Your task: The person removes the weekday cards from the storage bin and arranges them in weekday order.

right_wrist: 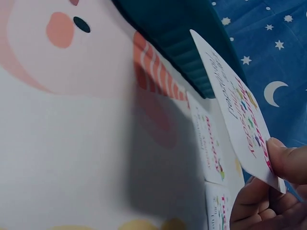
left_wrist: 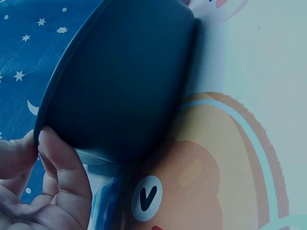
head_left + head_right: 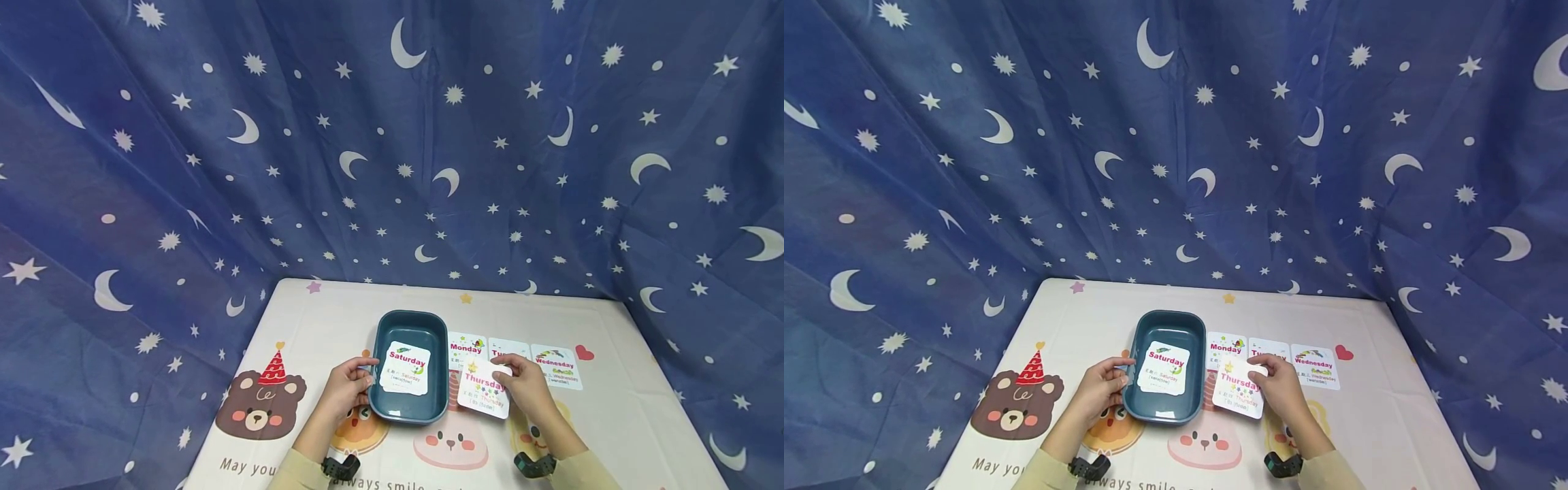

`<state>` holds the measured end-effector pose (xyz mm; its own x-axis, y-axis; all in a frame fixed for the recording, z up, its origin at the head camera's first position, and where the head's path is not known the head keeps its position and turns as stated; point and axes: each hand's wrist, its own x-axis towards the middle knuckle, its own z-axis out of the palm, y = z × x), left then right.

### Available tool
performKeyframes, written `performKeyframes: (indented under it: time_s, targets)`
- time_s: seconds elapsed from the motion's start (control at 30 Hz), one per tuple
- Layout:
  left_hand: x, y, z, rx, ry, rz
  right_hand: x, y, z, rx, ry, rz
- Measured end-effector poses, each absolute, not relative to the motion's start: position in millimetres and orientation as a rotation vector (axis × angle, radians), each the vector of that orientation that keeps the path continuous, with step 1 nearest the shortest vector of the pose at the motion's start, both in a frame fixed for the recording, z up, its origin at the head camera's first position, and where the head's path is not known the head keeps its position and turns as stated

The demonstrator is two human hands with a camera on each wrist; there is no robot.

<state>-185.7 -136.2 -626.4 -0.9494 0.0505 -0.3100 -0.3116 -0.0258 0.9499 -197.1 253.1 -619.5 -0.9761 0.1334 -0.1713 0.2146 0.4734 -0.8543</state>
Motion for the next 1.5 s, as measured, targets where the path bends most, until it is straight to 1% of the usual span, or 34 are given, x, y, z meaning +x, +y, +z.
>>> performKeyframes:
  time_s: [0.4, 0.83, 1.5]
  targets:
    - [-186, -136, -627, -0.298, 1.992, 2.060, -195, 244, -633, 0.137, 2.695, -1.324]
    - [-187, -137, -626, -0.286, 1.977, 2.066, -197, 229, -637, 0.185, 2.667, -1.266]
    - [-187, -138, -628, -0.280, 1.984, 2.062, -197, 216, -639, 0.233, 2.801, -1.139]
